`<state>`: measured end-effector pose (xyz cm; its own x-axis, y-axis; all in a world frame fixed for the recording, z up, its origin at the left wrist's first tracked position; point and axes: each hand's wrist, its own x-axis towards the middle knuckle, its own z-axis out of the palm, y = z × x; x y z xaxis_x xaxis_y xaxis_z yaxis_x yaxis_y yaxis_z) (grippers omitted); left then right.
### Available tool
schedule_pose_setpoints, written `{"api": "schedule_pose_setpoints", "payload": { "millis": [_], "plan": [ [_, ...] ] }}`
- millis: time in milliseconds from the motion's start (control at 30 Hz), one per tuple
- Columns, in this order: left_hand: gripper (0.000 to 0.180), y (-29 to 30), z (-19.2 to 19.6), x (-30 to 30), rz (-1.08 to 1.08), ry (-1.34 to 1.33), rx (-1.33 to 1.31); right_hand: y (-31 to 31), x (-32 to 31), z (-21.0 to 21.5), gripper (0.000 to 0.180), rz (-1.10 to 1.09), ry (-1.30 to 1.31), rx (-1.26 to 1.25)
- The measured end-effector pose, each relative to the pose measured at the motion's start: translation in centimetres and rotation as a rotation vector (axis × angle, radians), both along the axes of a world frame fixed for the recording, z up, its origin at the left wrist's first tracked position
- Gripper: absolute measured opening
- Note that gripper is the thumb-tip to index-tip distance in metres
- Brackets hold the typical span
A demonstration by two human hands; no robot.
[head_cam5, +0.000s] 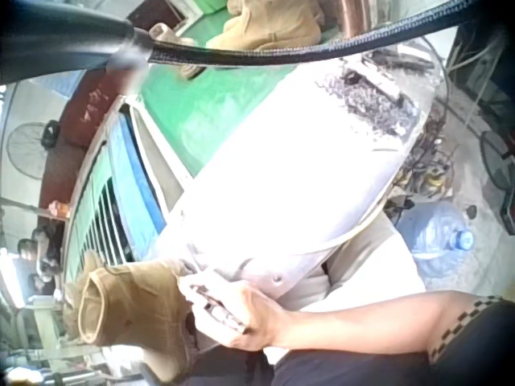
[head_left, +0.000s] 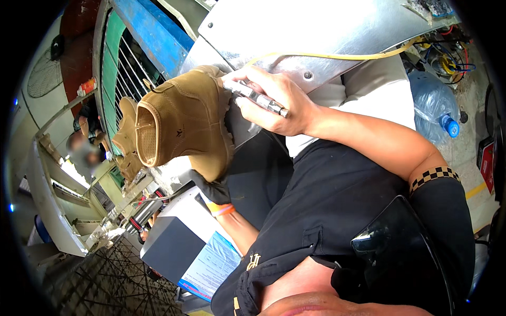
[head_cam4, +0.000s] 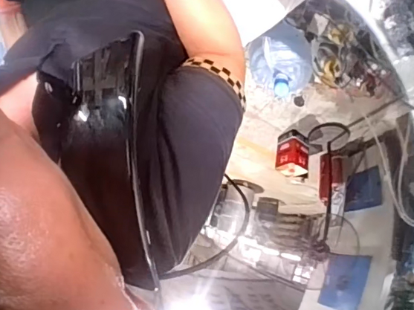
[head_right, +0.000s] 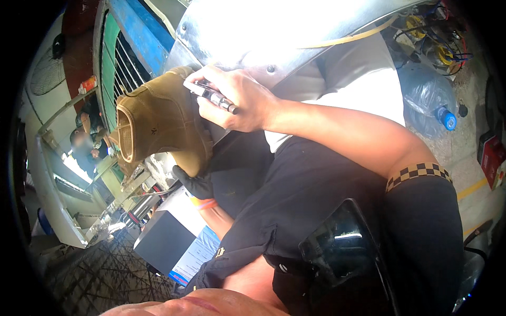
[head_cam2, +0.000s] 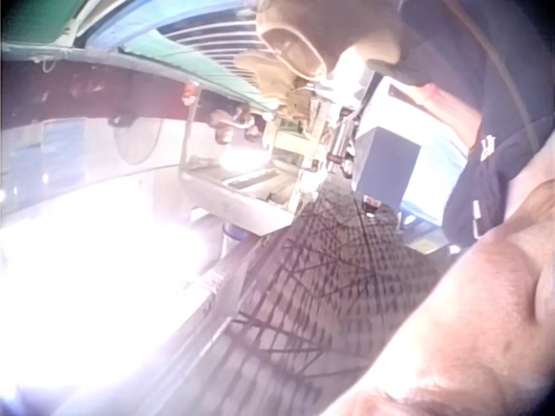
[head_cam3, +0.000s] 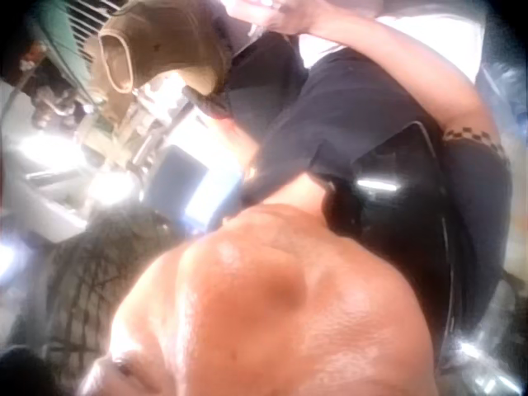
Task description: The person holds a tan boot and uses an airbrush to apply a finishing spray along the seam between the upper and the sole, rotating the boot to coat all sides.
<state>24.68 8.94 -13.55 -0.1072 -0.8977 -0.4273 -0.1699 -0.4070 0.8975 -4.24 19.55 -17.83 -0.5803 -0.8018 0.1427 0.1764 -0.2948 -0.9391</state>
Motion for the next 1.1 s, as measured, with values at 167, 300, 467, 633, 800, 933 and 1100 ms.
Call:
{"api": "schedule_pose_setpoints", "payload": {
  "millis": [167, 300, 467, 633, 800, 933, 1100],
  "plan": [
    [0.080, 4.5, 1.0, -0.8, -0.137, -0.234, 0.121, 0.6, 0.2, 0.2, 0.039, 0.008, 0.013, 0.010],
    [0.076, 7.2, 1.5, -3.8, -0.131, -0.088, 0.264, 1.0, 0.6, -0.1, 0.041, 0.018, 0.000, -0.006],
    [0.075, 9.0, 0.8, -6.4, -0.158, 0.192, 0.448, 2.2, 0.5, -0.2, 0.041, 0.032, 0.012, -0.008],
    [0.076, 9.9, 1.0, -10.3, -0.111, 0.333, 0.524, 3.0, -1.0, 0.1, 0.041, 0.048, 0.022, 0.011],
    [0.077, 10.1, 1.2, -11.3, -0.209, 0.330, 0.507, 3.2, -2.2, -0.8, 0.041, -0.035, 0.145, -0.090],
    [0.083, 9.6, 0.1, -11.0, -0.303, 0.580, 0.629, 5.8, -3.1, 0.2, 0.041, 0.167, 0.041, 0.024],
    [0.083, 10.1, 1.1, -12.8, -0.360, 0.422, 0.623, 8.7, -3.9, 1.5, 0.038, 0.224, 0.130, 0.138]
  ]
}}
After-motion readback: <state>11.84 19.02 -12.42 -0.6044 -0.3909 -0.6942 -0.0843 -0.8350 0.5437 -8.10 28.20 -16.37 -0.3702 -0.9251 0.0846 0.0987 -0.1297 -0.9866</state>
